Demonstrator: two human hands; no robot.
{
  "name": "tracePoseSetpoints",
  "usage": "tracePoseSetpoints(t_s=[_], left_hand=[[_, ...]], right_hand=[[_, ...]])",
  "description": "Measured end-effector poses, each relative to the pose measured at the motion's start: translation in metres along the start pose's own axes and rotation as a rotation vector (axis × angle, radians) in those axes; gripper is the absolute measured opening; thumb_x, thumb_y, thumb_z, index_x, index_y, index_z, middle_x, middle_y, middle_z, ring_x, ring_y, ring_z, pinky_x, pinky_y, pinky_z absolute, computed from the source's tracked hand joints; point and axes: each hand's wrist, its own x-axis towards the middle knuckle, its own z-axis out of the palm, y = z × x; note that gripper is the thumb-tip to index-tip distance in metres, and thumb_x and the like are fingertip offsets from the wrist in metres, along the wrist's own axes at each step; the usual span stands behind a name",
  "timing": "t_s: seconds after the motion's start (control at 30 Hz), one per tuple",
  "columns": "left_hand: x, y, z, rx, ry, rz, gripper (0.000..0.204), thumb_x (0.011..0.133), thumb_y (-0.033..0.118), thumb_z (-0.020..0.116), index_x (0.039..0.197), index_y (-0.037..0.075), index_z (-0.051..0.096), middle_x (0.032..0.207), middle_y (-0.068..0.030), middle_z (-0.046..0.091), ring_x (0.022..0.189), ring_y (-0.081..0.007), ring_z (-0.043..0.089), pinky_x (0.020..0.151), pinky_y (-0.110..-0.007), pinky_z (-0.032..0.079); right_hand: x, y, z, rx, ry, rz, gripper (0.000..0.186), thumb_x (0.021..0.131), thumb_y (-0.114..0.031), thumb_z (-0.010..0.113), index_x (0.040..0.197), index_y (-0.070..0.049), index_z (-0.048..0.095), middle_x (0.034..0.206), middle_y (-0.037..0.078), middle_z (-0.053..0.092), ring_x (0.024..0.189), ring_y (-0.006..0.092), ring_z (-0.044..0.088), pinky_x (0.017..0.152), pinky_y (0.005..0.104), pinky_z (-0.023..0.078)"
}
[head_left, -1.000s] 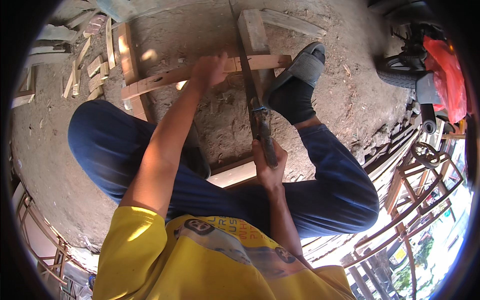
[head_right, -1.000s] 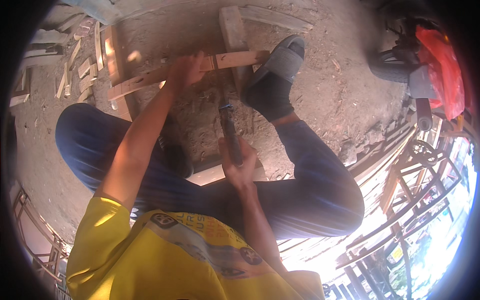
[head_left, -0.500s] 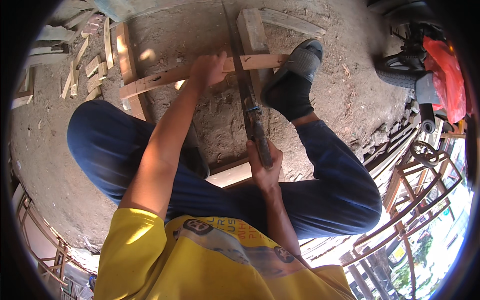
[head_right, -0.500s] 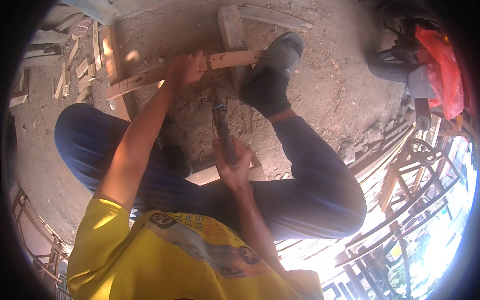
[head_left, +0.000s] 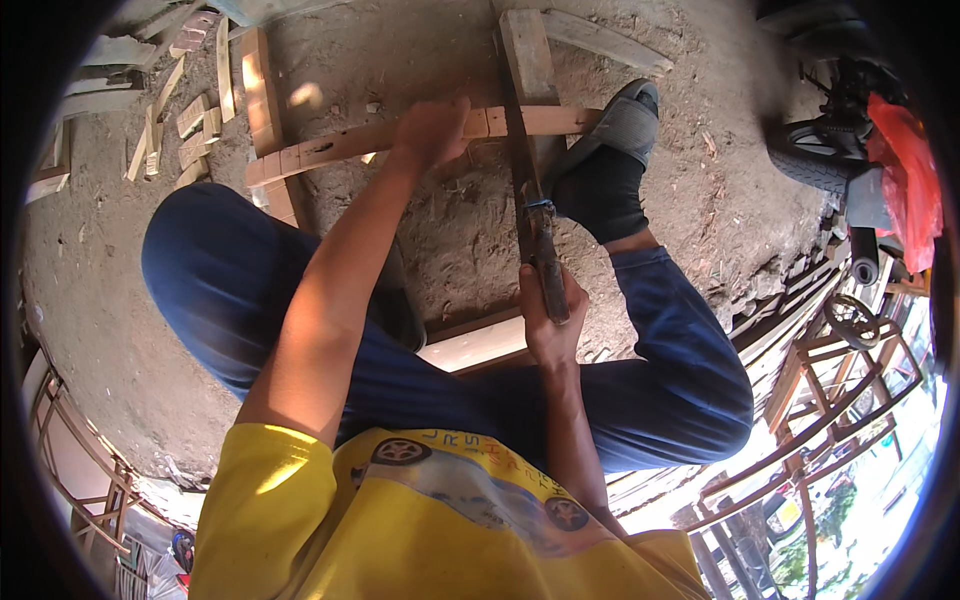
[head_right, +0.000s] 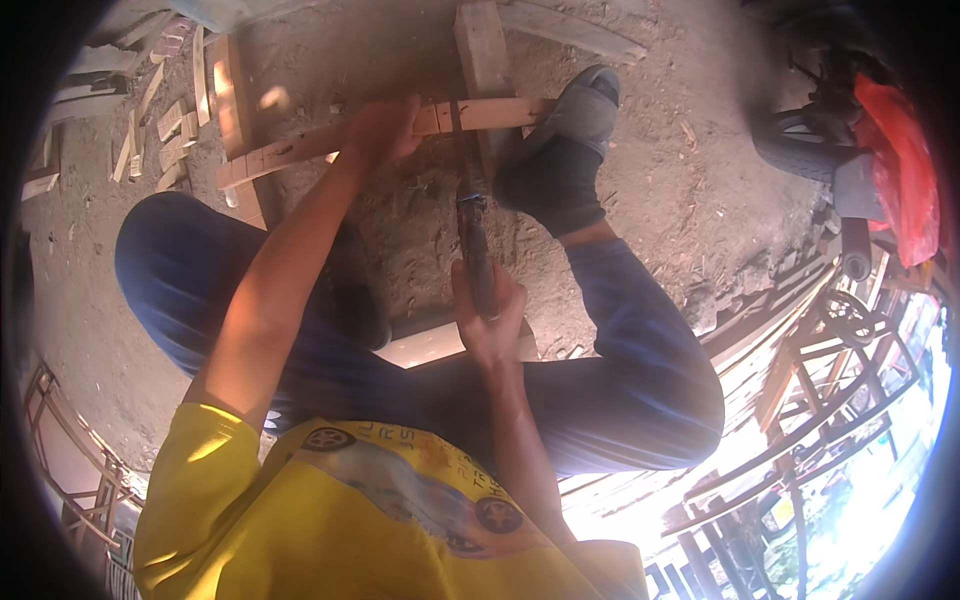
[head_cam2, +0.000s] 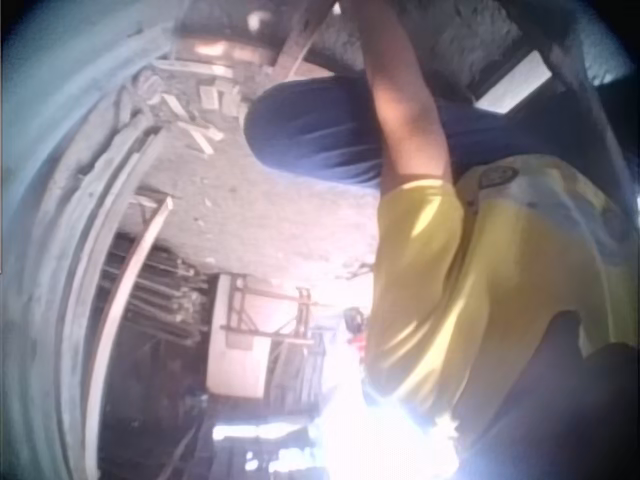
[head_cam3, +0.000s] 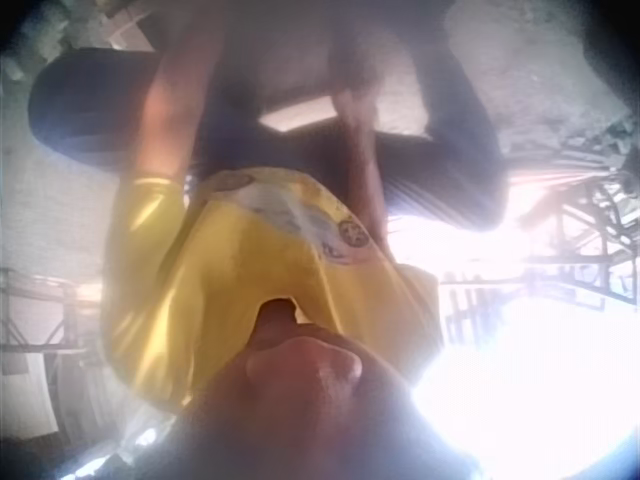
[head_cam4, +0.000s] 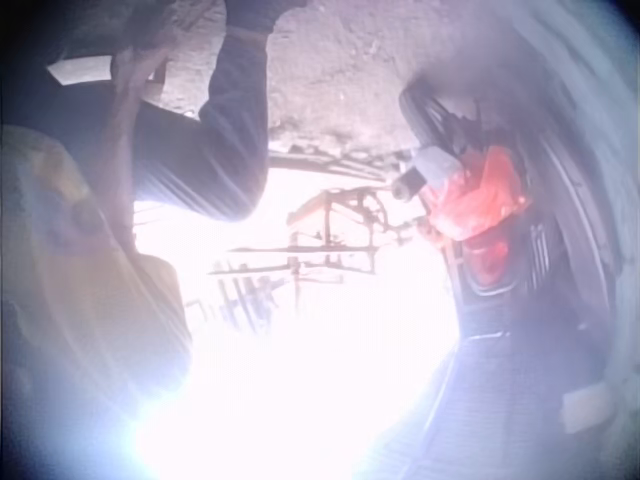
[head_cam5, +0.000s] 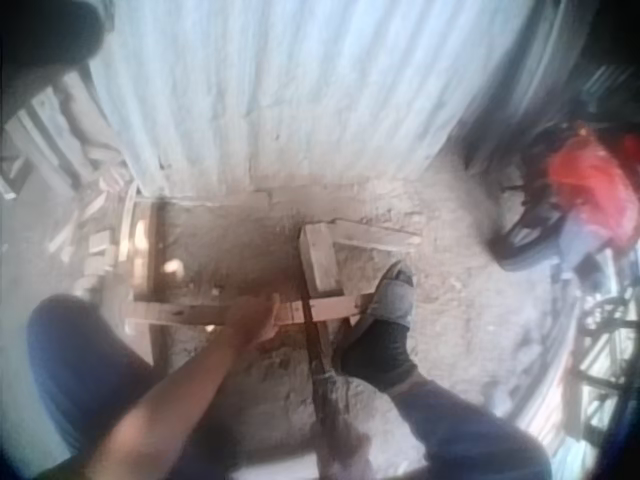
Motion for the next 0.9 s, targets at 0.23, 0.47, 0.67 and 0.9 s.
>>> tracePoseSetpoints(t_s=[0.23, 0.47, 0.67, 0.9], left_hand=[[0.006, 0.007, -0.017, 0.053, -0.145, -0.050, 0.041, 0.075, 0.024, 0.069, 0.106, 0.001, 0.056, 0.085, -0.0185, 0.068, 0.083, -0.0351, 0.068, 0.073, -0.044, 0.055], [0.012, 0.006, -0.020, -0.009, -0.206, -0.087, 0.041, 0.077, 0.022, 0.068, 0.109, 0.000, 0.056, 0.090, -0.0201, 0.068, 0.087, -0.0368, 0.067, 0.077, -0.045, 0.054], [0.013, 0.004, -0.030, 0.028, -0.326, -0.109, 0.036, 0.077, 0.021, 0.066, 0.105, 0.001, 0.061, 0.094, -0.0222, 0.067, 0.090, -0.0370, 0.066, 0.081, -0.044, 0.054], [0.014, 0.003, -0.034, -0.045, -0.244, -0.126, 0.031, 0.078, 0.022, 0.066, 0.100, 0.001, 0.065, 0.093, -0.0206, 0.068, 0.090, -0.0350, 0.067, 0.081, -0.043, 0.055]], right_hand=[[0.023, 0.003, 0.016, 0.034, -0.017, -0.087, 0.019, 0.089, -0.015, 0.062, 0.079, 0.001, 0.059, 0.059, -0.001, 0.050, 0.056, 0.0053, 0.043, 0.049, 0.0267, 0.036], [0.015, -0.017, 0.015, 0.019, -0.079, 0.005, 0.020, 0.090, -0.015, 0.061, 0.079, 0.001, 0.059, 0.059, 0.000, 0.049, 0.057, 0.0056, 0.043, 0.050, 0.0269, 0.035], [-0.029, -0.006, -0.010, -0.076, -0.034, -0.127, 0.019, 0.090, -0.013, 0.059, 0.081, 0.003, 0.058, 0.059, 0.009, 0.056, 0.055, 0.0105, 0.052, 0.051, 0.0310, 0.040], [-0.038, -0.025, -0.008, -0.044, -0.051, -0.105, 0.016, 0.091, -0.010, 0.058, 0.084, 0.003, 0.058, 0.059, 0.000, 0.048, 0.057, 0.0047, 0.042, 0.049, 0.0258, 0.035]])
